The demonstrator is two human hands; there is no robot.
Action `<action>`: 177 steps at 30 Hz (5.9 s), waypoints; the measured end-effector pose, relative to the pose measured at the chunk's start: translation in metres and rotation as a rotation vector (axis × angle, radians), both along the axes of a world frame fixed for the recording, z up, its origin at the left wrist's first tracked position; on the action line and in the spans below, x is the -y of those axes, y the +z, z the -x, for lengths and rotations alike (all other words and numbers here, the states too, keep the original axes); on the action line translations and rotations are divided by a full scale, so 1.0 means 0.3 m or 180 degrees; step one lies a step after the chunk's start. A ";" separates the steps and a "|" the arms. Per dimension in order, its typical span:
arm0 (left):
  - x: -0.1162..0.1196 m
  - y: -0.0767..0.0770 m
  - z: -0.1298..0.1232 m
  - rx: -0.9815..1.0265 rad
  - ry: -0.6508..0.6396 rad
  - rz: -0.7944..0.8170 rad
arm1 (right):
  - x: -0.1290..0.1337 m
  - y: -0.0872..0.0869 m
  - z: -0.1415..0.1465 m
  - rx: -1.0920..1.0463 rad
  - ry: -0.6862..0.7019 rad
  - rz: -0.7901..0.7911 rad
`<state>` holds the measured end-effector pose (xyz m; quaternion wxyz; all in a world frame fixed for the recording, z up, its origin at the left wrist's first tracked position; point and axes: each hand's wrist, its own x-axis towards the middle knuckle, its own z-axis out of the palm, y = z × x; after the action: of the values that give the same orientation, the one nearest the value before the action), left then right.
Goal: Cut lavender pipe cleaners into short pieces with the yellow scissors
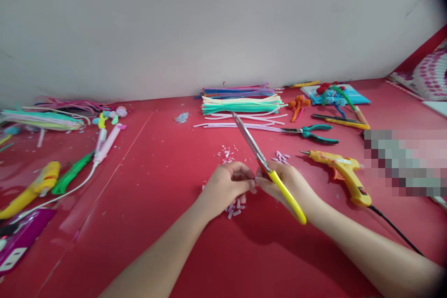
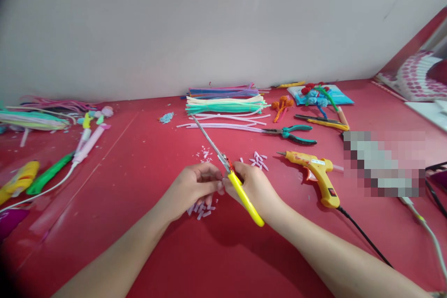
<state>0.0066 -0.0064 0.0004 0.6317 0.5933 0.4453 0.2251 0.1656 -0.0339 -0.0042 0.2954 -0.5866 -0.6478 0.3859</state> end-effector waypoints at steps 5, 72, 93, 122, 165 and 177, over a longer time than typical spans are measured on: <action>0.030 -0.020 -0.008 -0.0351 0.0208 -0.0293 | -0.005 -0.021 -0.005 0.0333 -0.0111 -0.0146; -0.039 0.009 0.030 0.1796 0.1555 -0.0344 | 0.010 -0.042 -0.043 0.2544 0.0024 -0.1135; -0.043 -0.001 0.033 0.1680 0.1466 -0.0228 | -0.010 -0.015 -0.039 0.2521 -0.0273 -0.0792; 0.006 -0.013 -0.019 0.0911 0.0496 0.0237 | -0.002 0.011 -0.021 0.0699 -0.0173 -0.0445; -0.048 0.009 0.033 0.1703 0.1706 -0.0169 | -0.004 -0.053 -0.042 0.2489 0.0158 -0.0866; -0.048 0.008 0.039 0.1652 0.1581 -0.0316 | -0.006 -0.040 -0.051 0.2653 0.0059 -0.0844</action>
<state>-0.0051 0.0079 0.0027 0.6201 0.4201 0.3891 0.5362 0.1808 -0.0322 -0.0163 0.0780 -0.6434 -0.7609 0.0323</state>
